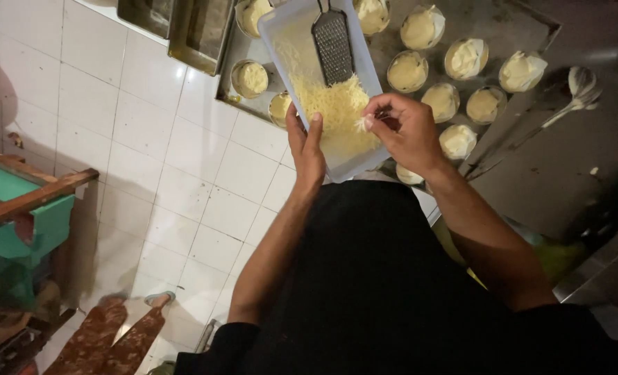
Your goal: The person sprinkles shredded cheese by hand from a plastic container onto a tray of small, round, filled pastry shells. The person holds the container in the left hand and uses the right hand to distribute the cheese over the items.
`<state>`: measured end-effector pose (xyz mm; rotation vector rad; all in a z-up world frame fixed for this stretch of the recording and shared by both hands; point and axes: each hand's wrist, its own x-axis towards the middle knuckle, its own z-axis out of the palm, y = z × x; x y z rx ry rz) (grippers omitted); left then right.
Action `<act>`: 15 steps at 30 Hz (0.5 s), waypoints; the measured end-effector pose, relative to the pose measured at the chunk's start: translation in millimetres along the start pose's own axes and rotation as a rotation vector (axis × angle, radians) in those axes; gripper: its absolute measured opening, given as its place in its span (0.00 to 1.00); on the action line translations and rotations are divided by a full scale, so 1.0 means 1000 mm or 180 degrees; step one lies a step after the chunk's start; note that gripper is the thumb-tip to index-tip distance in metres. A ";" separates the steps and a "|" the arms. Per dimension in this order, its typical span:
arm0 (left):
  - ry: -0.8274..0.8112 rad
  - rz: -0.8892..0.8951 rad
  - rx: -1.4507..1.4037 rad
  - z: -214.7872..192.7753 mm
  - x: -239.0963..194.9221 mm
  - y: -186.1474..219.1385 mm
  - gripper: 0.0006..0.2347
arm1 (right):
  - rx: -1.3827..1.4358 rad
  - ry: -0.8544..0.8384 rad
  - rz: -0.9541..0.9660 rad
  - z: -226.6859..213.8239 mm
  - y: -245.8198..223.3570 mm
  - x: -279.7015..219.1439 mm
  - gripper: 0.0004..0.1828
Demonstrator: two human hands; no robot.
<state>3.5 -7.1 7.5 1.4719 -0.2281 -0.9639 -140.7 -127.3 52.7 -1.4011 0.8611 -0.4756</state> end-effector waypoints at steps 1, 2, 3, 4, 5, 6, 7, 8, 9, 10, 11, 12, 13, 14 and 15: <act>0.0010 0.0005 -0.0010 0.000 0.002 -0.001 0.33 | -0.0008 -0.0012 -0.0004 0.001 -0.002 0.001 0.06; 0.0053 0.0025 -0.0048 0.000 0.004 -0.001 0.32 | 0.0043 -0.0068 0.0020 0.001 -0.004 0.003 0.07; 0.0090 0.0050 -0.0087 0.000 0.006 -0.001 0.32 | 0.0093 -0.0120 0.0038 0.001 -0.006 0.004 0.08; 0.0095 0.0060 -0.0097 -0.002 0.008 -0.001 0.32 | 0.0084 -0.0128 0.0028 0.003 -0.007 0.006 0.08; 0.0086 0.0042 -0.0066 -0.004 0.008 -0.002 0.32 | 0.0069 -0.0169 0.0014 0.005 -0.008 0.007 0.09; 0.0077 0.0023 -0.0035 -0.006 0.008 -0.003 0.32 | 0.0054 -0.0211 0.0001 0.007 -0.009 0.008 0.10; 0.0084 0.0021 -0.0043 -0.008 0.010 -0.004 0.32 | 0.0048 -0.0218 0.0004 0.008 -0.003 0.010 0.10; 0.0081 0.0062 0.0034 -0.009 0.011 -0.005 0.31 | -0.0005 -0.0252 -0.0064 0.009 0.003 0.011 0.08; 0.0083 0.0105 0.0113 -0.010 0.013 -0.006 0.30 | -0.0055 -0.0290 -0.0134 0.011 0.009 0.014 0.07; 0.0095 0.0106 0.0108 -0.011 0.012 -0.003 0.30 | -0.0058 -0.0303 -0.0133 0.011 0.003 0.016 0.07; 0.0142 0.0089 0.0032 -0.012 0.012 0.000 0.30 | 0.0052 -0.0244 -0.0116 0.012 -0.005 0.019 0.06; 0.0188 0.0072 -0.0043 -0.013 0.011 0.004 0.30 | 0.0162 -0.0186 -0.0098 0.012 -0.012 0.023 0.05; 0.0200 0.0073 -0.0049 -0.020 0.013 0.002 0.30 | 0.0158 -0.0199 -0.0097 0.005 -0.018 0.029 0.05; 0.0216 0.0079 0.0072 -0.027 0.014 0.001 0.29 | 0.0092 -0.0075 -0.0081 -0.002 -0.023 0.035 0.05; 0.0230 0.0085 0.0191 -0.034 0.016 -0.001 0.29 | 0.0024 0.0051 -0.0066 -0.009 -0.027 0.041 0.05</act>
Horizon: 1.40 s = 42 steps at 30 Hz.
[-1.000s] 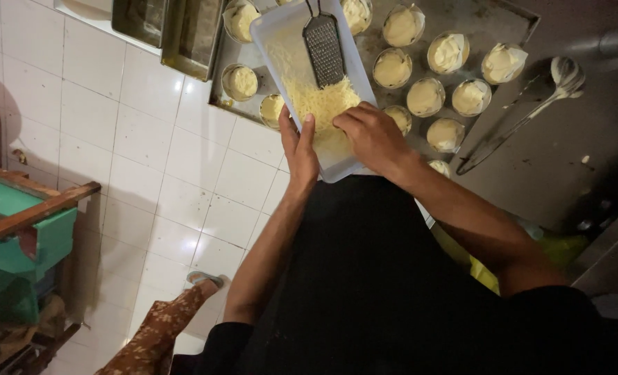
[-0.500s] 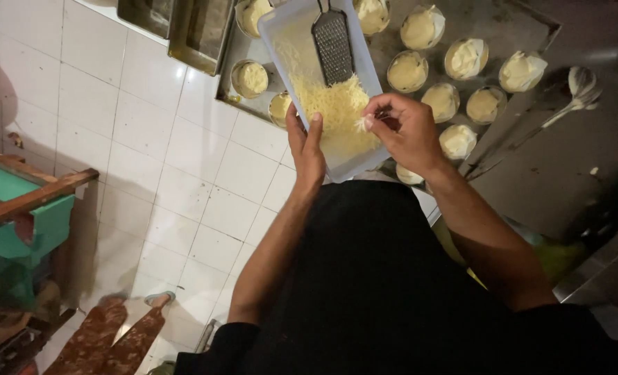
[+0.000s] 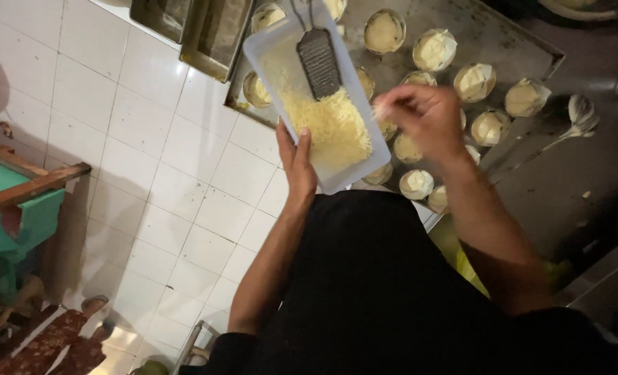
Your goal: The person sprinkles shredded cheese by hand from a plastic container onto a tray of small, round, filled pastry shells. The person holds the container in the left hand and uses the right hand to distribute the cheese over the items.
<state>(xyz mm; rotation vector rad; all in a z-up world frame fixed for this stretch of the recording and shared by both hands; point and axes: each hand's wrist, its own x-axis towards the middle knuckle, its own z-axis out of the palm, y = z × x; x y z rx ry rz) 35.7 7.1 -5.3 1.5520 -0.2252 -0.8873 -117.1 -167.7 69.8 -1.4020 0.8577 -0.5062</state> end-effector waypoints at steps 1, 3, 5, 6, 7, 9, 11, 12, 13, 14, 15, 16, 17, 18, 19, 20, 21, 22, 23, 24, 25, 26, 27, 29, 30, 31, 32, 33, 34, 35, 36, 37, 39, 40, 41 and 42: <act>0.0010 0.0001 -0.0007 -0.001 0.000 0.006 0.29 | -0.0005 -0.0011 -0.0001 -0.007 -0.002 0.010 0.05; 0.0510 -0.0355 -0.0491 -0.004 -0.001 0.018 0.31 | -0.0424 0.0460 0.0163 -0.021 -0.004 0.030 0.07; 0.0577 -0.0250 -0.0548 -0.017 0.005 0.012 0.30 | -0.0533 0.0498 0.0114 -0.032 0.012 0.052 0.08; 0.0635 -0.0142 -0.0603 -0.023 0.007 0.008 0.29 | -0.0640 0.0544 0.0062 -0.038 0.021 0.063 0.09; 0.0644 -0.0147 -0.0609 -0.025 0.006 0.017 0.29 | -0.0647 0.0534 0.0065 -0.044 0.038 0.074 0.09; 0.0734 -0.0268 -0.0131 -0.031 0.004 0.034 0.28 | -0.0655 0.0534 -0.0258 -0.053 0.074 0.096 0.08; 0.0848 -0.0204 -0.0245 -0.038 0.010 0.029 0.27 | -0.0629 0.0522 -0.0147 -0.049 0.079 0.109 0.07; 0.0957 -0.0144 -0.0349 -0.042 0.011 0.026 0.26 | -0.0599 0.0519 -0.0028 -0.047 0.082 0.114 0.07; 0.0963 -0.0156 -0.0350 -0.042 0.011 0.031 0.26 | -0.0603 0.0512 -0.0017 -0.047 0.090 0.119 0.07; 0.0987 -0.0197 -0.0422 -0.043 0.012 0.036 0.24 | -0.0603 0.0430 -0.0100 -0.048 0.098 0.123 0.06; 0.1012 -0.0239 -0.0494 -0.043 0.012 0.041 0.22 | -0.0602 0.0348 -0.0182 -0.048 0.106 0.128 0.06; 0.1021 -0.0247 -0.0492 -0.042 0.012 0.047 0.22 | -0.0601 0.0340 -0.0174 -0.047 0.109 0.131 0.06; 0.1032 -0.0258 -0.0421 -0.041 0.011 0.052 0.23 | -0.0721 0.0327 -0.0186 -0.046 0.112 0.134 0.06; 0.1038 -0.0268 -0.0352 -0.040 0.011 0.057 0.23 | -0.0843 0.0319 -0.0200 -0.046 0.114 0.137 0.07; 0.1040 -0.0275 -0.0351 -0.039 0.012 0.060 0.23 | -0.0844 0.0316 -0.0193 -0.044 0.116 0.140 0.07; 0.1027 -0.0284 -0.0287 -0.039 0.013 0.062 0.24 | -0.0881 0.0350 -0.0145 -0.043 0.118 0.142 0.08; 0.1013 -0.0292 -0.0223 -0.039 0.013 0.064 0.24 | -0.0919 0.0384 -0.0096 -0.041 0.120 0.144 0.09; 0.1017 -0.0301 -0.0222 -0.039 0.014 0.062 0.24 | -0.0921 0.0379 -0.0088 -0.039 0.118 0.145 0.09; 0.1014 -0.0291 -0.0252 -0.039 0.015 0.060 0.23 | -0.0971 0.0379 -0.0060 -0.037 0.117 0.146 0.09; 0.1009 -0.0279 -0.0280 -0.040 0.016 0.058 0.22 | -0.1020 0.0381 -0.0032 -0.036 0.115 0.147 0.10; 0.1012 -0.0288 -0.0278 -0.038 0.016 0.061 0.22 | -0.1020 0.0378 -0.0023 -0.036 0.120 0.148 0.10; 0.0997 -0.0314 -0.0276 -0.037 0.016 0.064 0.23 | -0.1040 0.0390 -0.0074 -0.036 0.123 0.149 0.10; 0.0983 -0.0340 -0.0274 -0.035 0.017 0.067 0.23 | -0.1061 0.0402 -0.0124 -0.037 0.127 0.150 0.10; 0.0942 -0.0288 -0.0361 -0.036 0.019 0.063 0.22 | -0.1136 0.0417 -0.0190 -0.038 0.131 0.150 0.10; 0.0899 -0.0235 -0.0449 -0.036 0.020 0.061 0.21 | -0.1212 0.0433 -0.0259 -0.039 0.133 0.150 0.11; 0.0895 -0.0240 -0.0449 -0.035 0.021 0.063 0.21 | -0.1214 0.0436 -0.0255 -0.039 0.135 0.150 0.11; 0.0923 -0.0318 -0.0412 -0.035 0.021 0.065 0.22 | -0.1186 0.0446 -0.0340 -0.039 0.136 0.150 0.10; 0.0951 -0.0397 -0.0375 -0.034 0.021 0.067 0.23 | -0.1157 0.0455 -0.0425 -0.039 0.137 0.149 0.10; 0.0949 -0.0400 -0.0374 -0.034 0.022 0.067 0.23 | -0.1158 0.0457 -0.0421 -0.038 0.133 0.148 0.10; 0.0955 -0.0432 -0.0320 -0.034 0.022 0.068 0.23 | -0.1081 0.0443 -0.0307 -0.036 0.130 0.147 0.09; 0.0964 -0.0462 -0.0267 -0.034 0.022 0.069 0.23 | -0.1005 0.0426 -0.0195 -0.034 0.126 0.147 0.10; 0.0965 -0.0464 -0.0267 -0.033 0.022 0.069 0.23 | -0.1006 0.0425 -0.0193 -0.035 0.126 0.146 0.10; 0.0932 -0.0425 -0.0289 -0.032 0.023 0.069 0.24 | -0.1113 0.0321 -0.0261 -0.036 0.126 0.145 0.08; 0.0929 -0.0424 -0.0290 -0.032 0.024 0.068 0.24 | -0.1115 0.0323 -0.0262 -0.037 0.126 0.146 0.08; 0.0916 -0.0390 -0.0283 -0.031 0.025 0.067 0.24 | -0.1255 0.0339 -0.0419 -0.038 0.127 0.146 0.08; 0.0906 -0.0358 -0.0272 -0.031 0.025 0.067 0.24 | -0.1392 0.0350 -0.0574 -0.038 0.127 0.145 0.08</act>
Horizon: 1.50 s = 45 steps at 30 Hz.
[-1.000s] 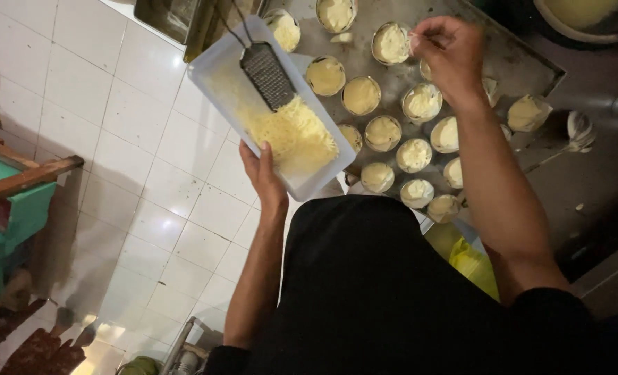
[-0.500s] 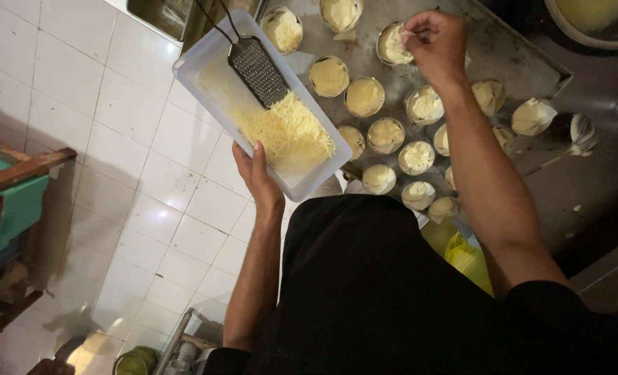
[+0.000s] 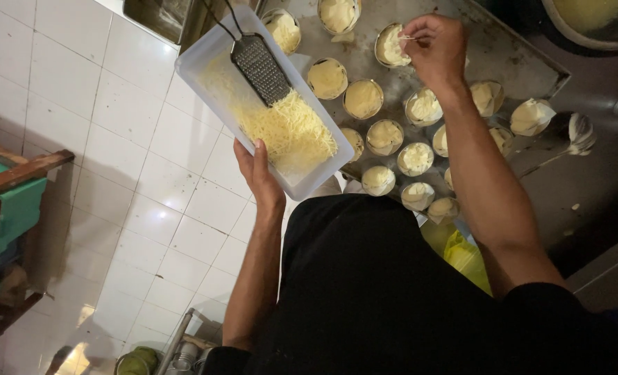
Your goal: The person sprinkles shredded cheese by hand from a plastic container onto a tray of small, round, filled pastry shells. The person holds the container in the left hand and uses the right hand to distribute the cheese over the items.
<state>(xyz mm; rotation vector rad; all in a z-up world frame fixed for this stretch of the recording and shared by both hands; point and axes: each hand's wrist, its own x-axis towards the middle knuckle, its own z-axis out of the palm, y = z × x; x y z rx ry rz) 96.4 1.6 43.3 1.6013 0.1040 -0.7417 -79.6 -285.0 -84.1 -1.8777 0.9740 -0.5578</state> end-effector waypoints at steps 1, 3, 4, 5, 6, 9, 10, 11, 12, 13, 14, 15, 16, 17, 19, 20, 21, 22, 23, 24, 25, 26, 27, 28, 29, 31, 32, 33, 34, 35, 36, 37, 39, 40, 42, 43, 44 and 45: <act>0.0000 -0.0002 0.0001 0.001 0.000 0.001 0.24 | 0.0000 0.0000 0.0002 0.000 0.000 0.000 0.08; -0.0001 -0.0099 -0.0025 0.003 0.001 0.001 0.25 | -0.0056 0.0103 0.0097 0.000 0.000 0.000 0.10; 0.0000 -0.0101 -0.0021 0.003 0.001 0.001 0.25 | -0.0054 0.0103 0.0101 -0.001 -0.001 0.000 0.10; -0.0049 -0.0067 -0.0073 0.003 0.002 0.001 0.25 | -0.0033 0.0108 0.0248 -0.001 -0.002 0.000 0.10; -0.0103 -0.0032 -0.0129 0.004 0.002 0.000 0.25 | -0.0016 0.0117 0.0393 -0.003 -0.003 0.000 0.10; -0.0111 -0.0027 -0.0105 0.006 0.002 -0.001 0.26 | 0.0007 0.0074 0.0330 -0.009 -0.012 -0.001 0.12; -0.0114 -0.0030 -0.0106 0.007 0.002 0.001 0.26 | 0.0004 0.0077 0.0332 -0.009 -0.010 -0.001 0.12; -0.0113 -0.0025 -0.0043 0.007 0.002 0.002 0.26 | 0.0007 0.0064 0.0201 -0.010 -0.008 -0.001 0.11; -0.0114 -0.0016 0.0019 0.008 0.002 0.003 0.26 | 0.0011 0.0055 0.0067 -0.011 -0.006 -0.001 0.10; -0.0120 -0.0015 0.0018 0.009 0.003 0.003 0.26 | 0.0008 0.0060 0.0066 -0.012 -0.003 -0.001 0.10; -0.0146 -0.0012 -0.0092 0.010 0.002 0.002 0.25 | 0.0074 0.0066 0.0011 -0.012 0.000 -0.002 0.09; -0.0172 -0.0008 -0.0201 0.010 0.002 0.002 0.24 | 0.0139 0.0071 -0.0045 -0.011 0.003 -0.003 0.09; -0.0176 -0.0011 -0.0205 0.009 0.004 -0.003 0.24 | 0.0134 0.0072 -0.0044 -0.012 -0.001 -0.003 0.09; -0.0192 0.0025 -0.0218 0.008 0.007 -0.008 0.25 | 0.0194 0.0047 0.0023 -0.013 -0.006 -0.003 0.08; -0.0203 0.0060 -0.0233 0.008 0.007 -0.008 0.26 | 0.0255 0.0016 0.0090 -0.013 -0.014 -0.004 0.07; -0.0193 0.0007 -0.0177 0.009 0.005 -0.005 0.26 | 0.0377 -0.0026 0.0277 -0.012 -0.015 -0.004 0.07; -0.0184 -0.0046 -0.0122 0.011 0.004 -0.001 0.26 | 0.0498 -0.0069 0.0465 -0.012 -0.017 -0.003 0.07; -0.0183 -0.0048 -0.0123 0.010 0.004 -0.003 0.26 | 0.0497 -0.0071 0.0466 -0.012 -0.016 -0.004 0.07; -0.0205 -0.0013 -0.0161 0.009 0.004 -0.006 0.26 | 0.0488 -0.0075 0.0436 -0.012 -0.016 -0.004 0.07; -0.0230 0.0028 -0.0201 0.008 0.005 -0.008 0.26 | 0.0479 -0.0077 0.0402 -0.012 -0.016 -0.003 0.07; -0.0230 0.0030 -0.0203 0.009 0.005 -0.006 0.26 | 0.0479 -0.0077 0.0398 -0.012 -0.017 -0.003 0.07; -0.0212 -0.0016 -0.0149 0.009 0.003 -0.005 0.27 | 0.0465 -0.0037 0.0388 -0.011 -0.017 -0.004 0.06; -0.0194 -0.0062 -0.0095 0.010 0.002 -0.003 0.27 | 0.0452 0.0002 0.0378 -0.011 -0.017 -0.004 0.06; -0.0193 -0.0062 -0.0094 0.009 0.002 -0.004 0.27 | 0.0452 0.0001 0.0379 -0.011 -0.012 -0.004 0.06; -0.0226 -0.0049 -0.0168 0.009 0.003 -0.005 0.27 | 0.0262 0.0039 0.0250 -0.011 -0.006 -0.004 0.05; -0.0260 -0.0036 -0.0240 0.008 0.003 -0.007 0.26 | 0.0072 0.0077 0.0123 -0.011 0.000 -0.003 0.05; -0.0237 -0.0042 -0.0166 0.008 0.003 -0.007 0.27 | 0.0071 0.0067 0.0107 -0.011 0.000 -0.003 0.04; -0.0214 -0.0048 -0.0092 0.008 0.003 -0.008 0.27 | 0.0069 0.0056 0.0092 -0.011 0.001 -0.003 0.04; -0.0211 -0.0052 -0.0088 0.008 0.003 -0.008 0.27 | 0.0071 0.0054 0.0097 -0.011 0.001 -0.003 0.04; -0.0212 -0.0038 -0.0114 0.007 0.004 -0.009 0.27 | 0.0091 0.0014 0.0092 -0.011 0.000 -0.003 0.05; -0.0212 -0.0028 -0.0140 0.007 0.003 -0.010 0.26 | 0.0108 -0.0027 0.0090 -0.012 0.000 -0.004 0.06; -0.0209 -0.0037 -0.0137 0.007 0.003 -0.009 0.26 | 0.0108 -0.0032 0.0099 -0.012 0.002 -0.005 0.06; -0.0226 -0.0060 -0.0126 0.008 0.004 -0.007 0.28 | -0.0028 -0.0015 0.0089 -0.011 0.004 -0.004 0.04; -0.0229 -0.0057 -0.0128 0.008 0.004 -0.008 0.28 | -0.0028 -0.0011 0.0086 -0.011 0.004 -0.004 0.04; -0.0240 -0.0032 -0.0227 0.008 0.004 -0.009 0.26 | -0.0143 0.0042 0.0082 -0.011 0.006 -0.005 0.05; -0.0240 -0.0036 -0.0227 0.009 0.003 -0.005 0.26 | -0.0145 0.0040 0.0085 -0.011 0.010 -0.006 0.05; -0.0238 -0.0033 -0.0192 0.011 0.002 -0.002 0.27 | -0.0140 0.0043 0.0008 -0.011 0.014 -0.006 0.05; -0.0236 -0.0029 -0.0158 0.012 0.001 0.002 0.27 | -0.0136 0.0045 -0.0068 -0.011 0.018 -0.007 0.04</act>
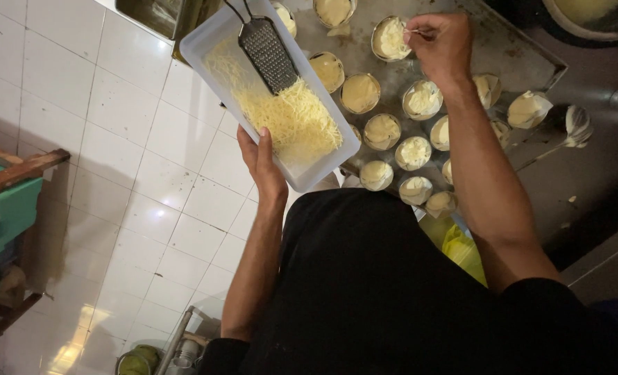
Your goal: The person sprinkles shredded cheese by hand from a plastic container onto a tray of small, round, filled pastry shells. The person holds the container in the left hand and uses the right hand to distribute the cheese over the items.
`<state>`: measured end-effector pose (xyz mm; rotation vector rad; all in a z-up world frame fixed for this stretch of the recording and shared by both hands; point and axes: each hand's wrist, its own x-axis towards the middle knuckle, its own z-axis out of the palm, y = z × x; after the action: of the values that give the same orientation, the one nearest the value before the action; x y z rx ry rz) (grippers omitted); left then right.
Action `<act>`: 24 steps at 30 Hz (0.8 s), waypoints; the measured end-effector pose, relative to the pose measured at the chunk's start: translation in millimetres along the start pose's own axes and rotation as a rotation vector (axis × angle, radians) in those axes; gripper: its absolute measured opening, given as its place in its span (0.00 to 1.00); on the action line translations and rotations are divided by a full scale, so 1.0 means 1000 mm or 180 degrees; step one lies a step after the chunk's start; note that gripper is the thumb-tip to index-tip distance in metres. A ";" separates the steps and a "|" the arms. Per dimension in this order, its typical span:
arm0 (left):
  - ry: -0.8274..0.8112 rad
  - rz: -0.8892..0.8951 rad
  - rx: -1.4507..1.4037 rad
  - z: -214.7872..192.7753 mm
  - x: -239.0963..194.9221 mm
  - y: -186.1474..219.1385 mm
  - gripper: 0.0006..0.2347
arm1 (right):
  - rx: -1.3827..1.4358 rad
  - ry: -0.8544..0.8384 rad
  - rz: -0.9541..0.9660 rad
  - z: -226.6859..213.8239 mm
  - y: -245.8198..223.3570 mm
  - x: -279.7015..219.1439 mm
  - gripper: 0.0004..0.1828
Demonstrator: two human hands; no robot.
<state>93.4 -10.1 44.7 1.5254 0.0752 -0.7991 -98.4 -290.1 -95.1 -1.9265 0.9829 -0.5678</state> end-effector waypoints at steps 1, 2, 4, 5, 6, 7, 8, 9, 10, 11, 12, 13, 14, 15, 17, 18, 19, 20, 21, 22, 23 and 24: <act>0.0000 0.0001 -0.0001 0.000 0.000 0.000 0.27 | 0.0000 0.0000 -0.0001 -0.001 -0.008 0.000 0.04; 0.0005 -0.0021 0.0010 0.000 -0.001 0.000 0.27 | -0.0018 -0.0007 0.0242 -0.002 -0.017 0.000 0.06; 0.0006 -0.0036 0.0018 -0.002 0.001 -0.002 0.27 | -0.0034 -0.0010 0.0479 -0.004 -0.026 0.001 0.08; -0.0023 -0.0005 0.0001 -0.003 0.001 -0.004 0.28 | 0.0126 -0.0017 0.0412 -0.005 -0.026 0.000 0.06; -0.0051 0.0026 -0.0017 -0.004 0.002 -0.006 0.28 | 0.0286 -0.0025 0.0346 -0.006 -0.026 -0.001 0.05; -0.0053 0.0034 -0.0019 -0.005 0.004 -0.010 0.28 | 0.0288 -0.0021 0.0338 -0.006 -0.025 0.000 0.05; -0.0054 0.0026 -0.0100 -0.006 0.005 -0.014 0.28 | 0.0353 -0.0061 0.0365 -0.006 -0.024 0.000 0.05; -0.0059 0.0016 -0.0183 -0.008 0.006 -0.018 0.28 | 0.0414 -0.0099 0.0394 -0.007 -0.023 0.000 0.06; -0.0066 0.0022 -0.0186 -0.007 0.007 -0.019 0.28 | 0.0413 -0.0091 0.0388 -0.008 -0.030 0.001 0.06; -0.0102 0.0053 -0.0177 -0.008 0.006 -0.020 0.28 | 0.0367 -0.0190 0.0336 -0.010 -0.037 0.000 0.05; -0.0139 0.0084 -0.0169 -0.008 0.005 -0.020 0.28 | 0.0321 -0.0289 0.0285 -0.011 -0.044 -0.001 0.05; -0.0146 0.0085 -0.0175 -0.007 0.004 -0.018 0.28 | 0.0314 -0.0283 0.0282 -0.008 -0.038 -0.001 0.05; -0.0129 0.0011 -0.0173 -0.006 0.002 -0.015 0.28 | 0.0401 -0.0186 0.0264 -0.004 -0.032 -0.002 0.06; -0.0106 -0.0059 -0.0177 -0.005 0.001 -0.012 0.27 | 0.0487 -0.0095 0.0239 0.000 -0.026 -0.001 0.07; -0.0104 -0.0016 -0.0228 -0.007 0.005 -0.022 0.28 | 0.0477 -0.0158 0.0171 -0.001 -0.021 -0.001 0.07; -0.0099 0.0023 -0.0267 -0.009 0.007 -0.026 0.30 | 0.0475 -0.0221 0.0114 -0.001 -0.019 -0.001 0.06; -0.0096 0.0029 -0.0272 -0.008 0.006 -0.023 0.30 | 0.0475 -0.0224 0.0106 -0.001 -0.020 0.000 0.06; -0.0130 0.0009 -0.0251 -0.007 0.004 -0.020 0.29 | 0.0393 -0.0157 0.0124 0.000 -0.022 0.001 0.06; -0.0163 -0.0015 -0.0226 -0.006 0.002 -0.016 0.29 | 0.0312 -0.0089 0.0148 0.000 -0.024 0.001 0.07; -0.0161 -0.0014 -0.0228 -0.006 0.001 -0.016 0.29 | 0.0312 -0.0091 0.0146 -0.001 -0.029 -0.001 0.07; -0.0193 -0.0006 -0.0255 -0.005 0.000 -0.016 0.29 | 0.0305 -0.0088 0.0200 -0.002 -0.033 0.000 0.04; -0.0225 0.0002 -0.0282 -0.004 0.000 -0.015 0.29 | 0.0299 -0.0085 0.0253 -0.003 -0.038 0.000 0.03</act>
<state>87.9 -3.9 31.5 1.4125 0.0571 -0.8381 -84.5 -280.1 -60.9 -1.7997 0.9940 -0.5320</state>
